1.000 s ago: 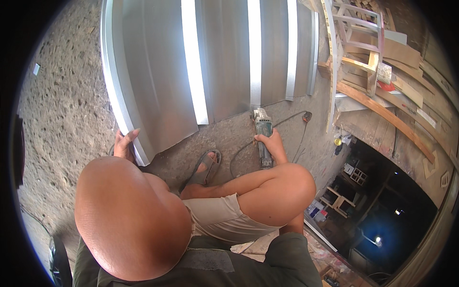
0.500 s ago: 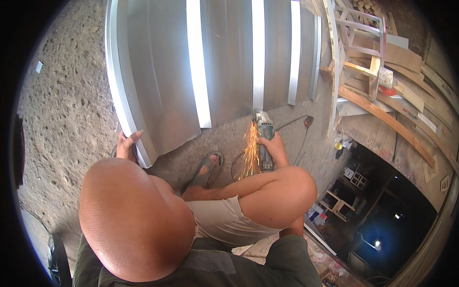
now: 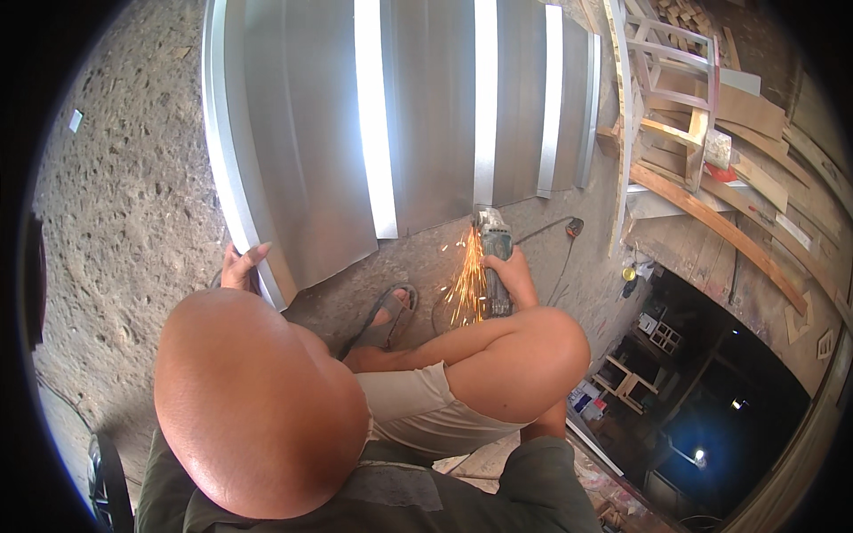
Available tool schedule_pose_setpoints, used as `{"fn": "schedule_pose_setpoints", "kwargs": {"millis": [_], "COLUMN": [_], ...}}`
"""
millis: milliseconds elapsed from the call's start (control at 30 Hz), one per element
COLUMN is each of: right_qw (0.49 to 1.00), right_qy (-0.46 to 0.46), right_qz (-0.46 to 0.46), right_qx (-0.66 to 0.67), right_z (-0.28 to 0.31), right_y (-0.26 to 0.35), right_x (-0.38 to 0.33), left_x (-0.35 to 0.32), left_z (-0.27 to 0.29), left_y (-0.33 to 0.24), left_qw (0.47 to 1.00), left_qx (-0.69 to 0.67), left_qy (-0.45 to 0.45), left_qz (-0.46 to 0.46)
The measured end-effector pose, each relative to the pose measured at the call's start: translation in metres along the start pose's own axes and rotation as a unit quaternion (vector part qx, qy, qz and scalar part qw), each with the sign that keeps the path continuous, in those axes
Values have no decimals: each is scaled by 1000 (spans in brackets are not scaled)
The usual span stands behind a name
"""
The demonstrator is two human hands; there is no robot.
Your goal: The person measures a corrugated metal sheet using a tape measure and a pencil, then cuts it along a marked line using an angle grinder.
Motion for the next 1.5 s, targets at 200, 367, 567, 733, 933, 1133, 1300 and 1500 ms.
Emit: {"fn": "schedule_pose_setpoints", "kwargs": {"millis": [200,367,567,733,933,1133,1300,1500], "right_qw": [1000,1000,1000,1000,1000,1000,999,999], "right_qy": [-4,-12,-8,-8,5,-5,-5,6], "right_qz": [15,12,2,-11,-9,-6,-11,-25], "right_qx": [11,13,10,-1,-4,-18,-30,-39], "right_z": [-2,2,-1,0,1,2,5,3], "right_y": [6,8,17,17,7,24,24,13], "right_x": [-1,3,-1,0,6,-1,-3,-14], "left_x": [1,6,1,0,1,1,1,2], "left_z": [4,10,4,3,4,3,3,19], "left_y": [0,5,0,-1,0,-1,0,4], "left_qw": [1000,1000,1000,1000,1000,1000,1000,998], "left_qx": [9,13,4,7,19,18,22,48], "left_qy": [-5,14,-3,-16,-11,-21,-20,-41], "left_qz": [-8,3,0,-1,2,1,6,12]}}
Point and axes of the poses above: each hand's wrist, its own x-axis towards the middle knuckle, its own z-axis out of the back of the hand, y = z × x, the point moved 10 cm from there along x, towards the middle knuckle, and after that the axes turned 9 degrees about -x, right-handed, at the moved point
